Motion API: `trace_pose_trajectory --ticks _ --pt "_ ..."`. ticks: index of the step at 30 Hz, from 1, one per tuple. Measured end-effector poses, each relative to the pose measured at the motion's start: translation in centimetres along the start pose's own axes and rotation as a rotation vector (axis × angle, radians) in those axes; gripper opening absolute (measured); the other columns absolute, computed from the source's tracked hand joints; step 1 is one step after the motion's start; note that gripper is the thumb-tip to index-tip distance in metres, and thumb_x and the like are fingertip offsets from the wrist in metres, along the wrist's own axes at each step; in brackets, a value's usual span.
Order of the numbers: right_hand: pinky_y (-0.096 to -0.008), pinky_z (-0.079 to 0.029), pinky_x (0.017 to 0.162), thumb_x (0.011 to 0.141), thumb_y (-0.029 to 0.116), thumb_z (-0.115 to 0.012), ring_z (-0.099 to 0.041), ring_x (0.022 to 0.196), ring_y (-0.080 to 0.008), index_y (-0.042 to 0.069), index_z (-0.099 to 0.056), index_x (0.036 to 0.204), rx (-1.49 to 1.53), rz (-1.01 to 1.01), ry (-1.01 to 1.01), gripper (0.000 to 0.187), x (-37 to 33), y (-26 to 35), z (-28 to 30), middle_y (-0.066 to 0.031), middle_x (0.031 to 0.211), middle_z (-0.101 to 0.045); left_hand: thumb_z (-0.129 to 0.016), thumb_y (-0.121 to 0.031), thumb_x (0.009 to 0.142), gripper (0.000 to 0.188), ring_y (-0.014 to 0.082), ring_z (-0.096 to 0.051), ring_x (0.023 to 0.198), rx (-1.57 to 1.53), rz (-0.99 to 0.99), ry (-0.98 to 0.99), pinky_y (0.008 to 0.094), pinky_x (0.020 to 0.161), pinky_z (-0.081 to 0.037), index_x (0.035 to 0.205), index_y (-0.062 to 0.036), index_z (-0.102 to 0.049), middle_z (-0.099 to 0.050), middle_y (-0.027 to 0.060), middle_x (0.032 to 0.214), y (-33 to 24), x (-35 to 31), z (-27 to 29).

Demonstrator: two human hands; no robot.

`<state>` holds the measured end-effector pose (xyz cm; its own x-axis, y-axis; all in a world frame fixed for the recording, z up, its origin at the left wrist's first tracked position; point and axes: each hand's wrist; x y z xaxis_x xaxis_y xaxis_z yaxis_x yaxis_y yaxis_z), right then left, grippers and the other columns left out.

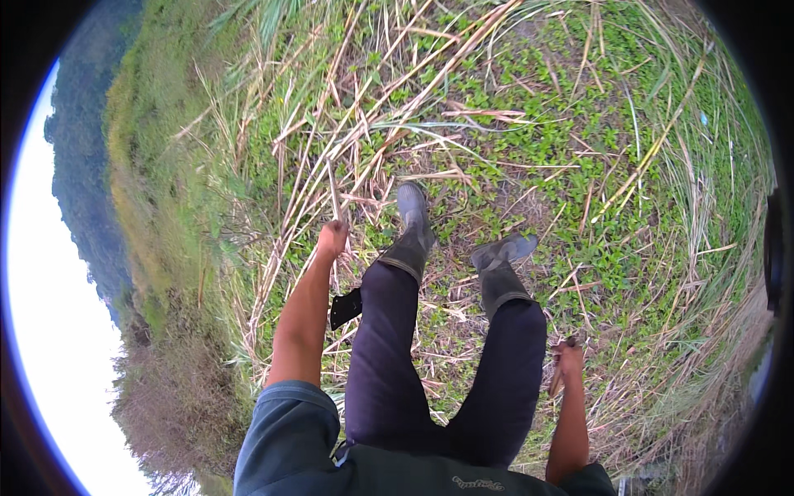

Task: The person uses a machete to strip the outer layers from long, thin stalks and then cuts them into shorter segments. The person repeatedly picks up stalks from the ground, scrapes them with the blade, and chops them into pieces, leaving the debris on the grassy slope.

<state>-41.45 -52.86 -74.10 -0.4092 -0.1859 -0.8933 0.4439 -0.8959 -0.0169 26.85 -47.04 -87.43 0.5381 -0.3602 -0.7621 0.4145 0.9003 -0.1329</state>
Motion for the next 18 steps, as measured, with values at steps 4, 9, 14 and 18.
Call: trace_pose_trajectory --ticks 4,9,14,18 --pt "-0.0306 -0.043 0.046 0.081 0.021 -0.067 -0.053 0.048 -0.0147 0.000 -0.061 0.083 -0.147 0.116 -0.266 0.021 0.1 7.1 -1.3 -0.0048 0.061 -0.055 -0.058 -0.038 0.087 0.039 0.0385 -0.066 0.097 -0.032 -0.038 0.061 0.0431 0.088 -0.050 0.106 -0.0059 -0.067 -0.068 0.0232 0.100 3.2 13.7 -4.4" --pt "-0.0298 -0.042 0.047 0.080 0.023 -0.069 -0.052 0.049 -0.0150 0.002 -0.059 0.081 -0.366 0.116 -0.482 0.024 -4.0 13.7 -5.5 -0.0049 0.064 -0.056 -0.058 -0.034 0.083 0.061 0.0409 -0.055 0.119 -0.016 0.022 0.076 0.0439 0.104 -0.042 0.137 -0.0095 -0.049 -0.056 0.0268 0.128 5.6 25.2 -9.7" --pt "-0.0311 -0.045 0.049 0.081 0.022 -0.068 -0.053 0.051 -0.0158 0.000 -0.061 0.083 -0.410 0.185 -0.503 0.023 -9.8 13.5 -7.2 -0.0061 0.064 -0.056 -0.059 -0.040 0.088 0.052 0.0381 -0.057 0.113 0.006 -0.020 0.178 0.0440 0.096 -0.046 0.127 -0.0057 -0.053 -0.059 0.0229 0.122 5.5 25.3 -10.4" --pt "-0.0342 -0.048 0.054 0.079 0.022 -0.067 -0.058 0.057 -0.0183 -0.001 -0.060 0.082 -0.450 0.188 -0.434 0.024 -16.6 15.9 -9.4 -0.0096 0.064 -0.059 -0.054 -0.045 0.094 0.061 0.0326 -0.055 0.120 0.099 -0.250 0.562 0.0424 0.102 -0.043 0.138 -0.0046 -0.045 -0.057 0.0212 0.128 8.1 20.3 -6.1"
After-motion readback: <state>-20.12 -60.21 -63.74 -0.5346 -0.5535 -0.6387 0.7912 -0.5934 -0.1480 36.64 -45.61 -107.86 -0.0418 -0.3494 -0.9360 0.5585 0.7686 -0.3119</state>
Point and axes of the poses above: each hand's wrist, its own x-axis towards the middle knuckle, its own z-axis out of the back of the hand, y = z × x
